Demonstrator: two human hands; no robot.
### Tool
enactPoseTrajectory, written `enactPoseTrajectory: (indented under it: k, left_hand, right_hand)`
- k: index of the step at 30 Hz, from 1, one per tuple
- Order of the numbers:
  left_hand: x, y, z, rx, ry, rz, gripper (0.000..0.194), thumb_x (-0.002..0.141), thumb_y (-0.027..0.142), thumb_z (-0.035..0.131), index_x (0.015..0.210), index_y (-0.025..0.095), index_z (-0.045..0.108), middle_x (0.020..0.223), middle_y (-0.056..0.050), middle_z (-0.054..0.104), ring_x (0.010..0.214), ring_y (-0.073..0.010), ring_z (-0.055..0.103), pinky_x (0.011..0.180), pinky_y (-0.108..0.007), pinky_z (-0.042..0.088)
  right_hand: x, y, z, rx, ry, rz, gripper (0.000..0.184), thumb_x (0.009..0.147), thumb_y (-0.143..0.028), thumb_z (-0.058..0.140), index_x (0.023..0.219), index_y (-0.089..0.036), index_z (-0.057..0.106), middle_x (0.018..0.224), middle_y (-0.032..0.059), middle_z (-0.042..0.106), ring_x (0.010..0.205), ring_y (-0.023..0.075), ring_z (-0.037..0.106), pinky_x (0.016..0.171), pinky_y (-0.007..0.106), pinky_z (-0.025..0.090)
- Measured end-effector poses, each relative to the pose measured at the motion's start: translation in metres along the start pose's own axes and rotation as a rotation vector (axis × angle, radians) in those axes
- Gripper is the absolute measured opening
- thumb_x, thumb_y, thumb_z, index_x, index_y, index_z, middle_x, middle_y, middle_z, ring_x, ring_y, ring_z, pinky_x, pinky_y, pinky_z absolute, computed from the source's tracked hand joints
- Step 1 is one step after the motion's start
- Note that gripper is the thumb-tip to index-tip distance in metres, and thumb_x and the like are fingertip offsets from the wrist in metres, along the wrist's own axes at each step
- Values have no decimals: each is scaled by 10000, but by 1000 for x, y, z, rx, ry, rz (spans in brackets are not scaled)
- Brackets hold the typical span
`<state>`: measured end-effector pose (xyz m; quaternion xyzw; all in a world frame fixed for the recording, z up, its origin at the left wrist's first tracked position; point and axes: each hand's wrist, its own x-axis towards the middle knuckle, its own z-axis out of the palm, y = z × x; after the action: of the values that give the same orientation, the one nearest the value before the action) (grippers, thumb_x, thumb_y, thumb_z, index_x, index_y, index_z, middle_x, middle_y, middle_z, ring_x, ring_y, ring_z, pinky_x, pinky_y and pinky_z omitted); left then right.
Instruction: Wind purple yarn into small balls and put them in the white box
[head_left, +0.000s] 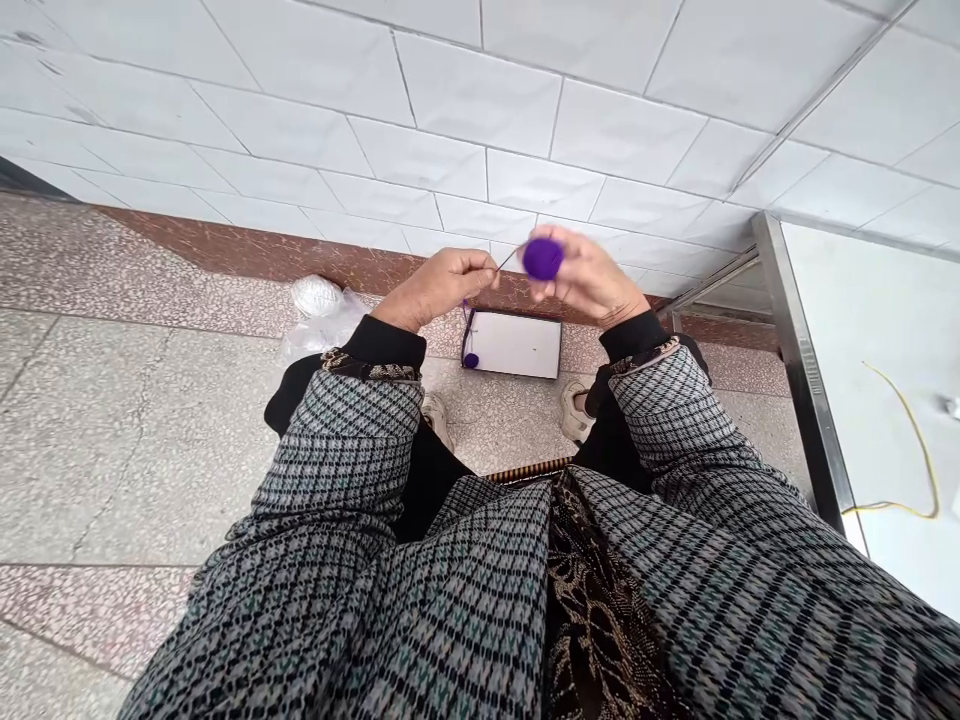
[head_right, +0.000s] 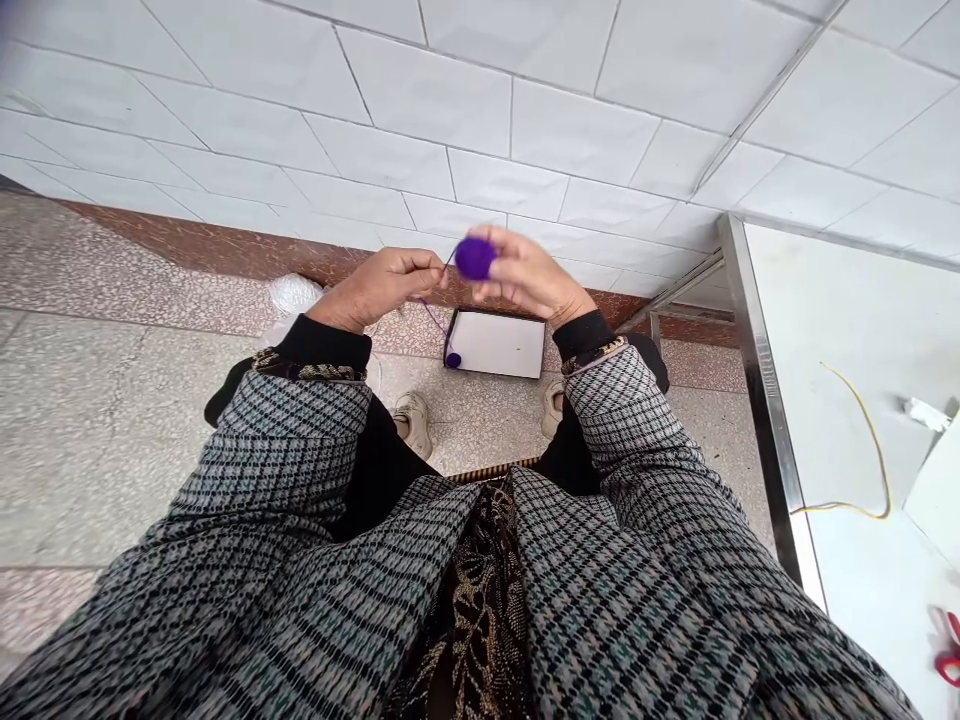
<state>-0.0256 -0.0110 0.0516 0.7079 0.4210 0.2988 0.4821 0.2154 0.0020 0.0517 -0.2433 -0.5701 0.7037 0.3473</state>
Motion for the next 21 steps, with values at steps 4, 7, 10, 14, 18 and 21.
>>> enactPoseTrajectory:
  k: [4,7,10,14,18,21]
  left_hand:
    - [1,1,8,34,-258,86,181,934,213,650,778,166,730,734,-4,634,683,-130,529,716,-265,427]
    - [0,-1,6,-23,-262,68,171,912,224,662,772,169,743,704,-6,609,629,-122,496,649,-261,397]
    - [-1,-7,1,-104,-193,3,141,842,177,677,714,154,730,653,-6,585,585,-104,471,605,-242,367]
    - [-2,-9,5,-377,-131,-51,117,799,184,697,704,131,738,602,-2,541,519,-75,384,537,-216,293]
    - [-4,-9,15,-621,28,-80,75,768,190,753,739,122,742,550,51,422,475,-49,275,495,-196,215]
    - [-3,-16,18,-657,71,-139,82,770,198,777,750,125,747,540,65,390,465,-48,248,486,-194,191]
  right_hand:
    - [8,2,-1,-105,400,-50,386,878,-290,828,1122,-247,532,1051,16,664,850,153,640,848,289,618]
    - [7,3,1,-581,109,222,316,811,-138,828,1002,-198,584,954,23,663,833,166,609,764,282,573]
    - [-3,-4,-2,-494,-378,229,342,818,-177,880,1049,-157,629,973,27,693,857,156,636,754,255,563]
    - [-14,-11,-15,-36,-298,4,579,845,-428,966,1182,-157,580,1079,52,711,830,129,692,744,237,593]
    - [-14,-11,-18,51,-32,-90,749,745,-574,997,1235,-191,580,1074,35,711,768,112,661,740,251,617]
    - [-12,-12,-19,60,178,-163,710,730,-594,969,1213,-217,610,1103,29,705,803,121,633,813,282,637]
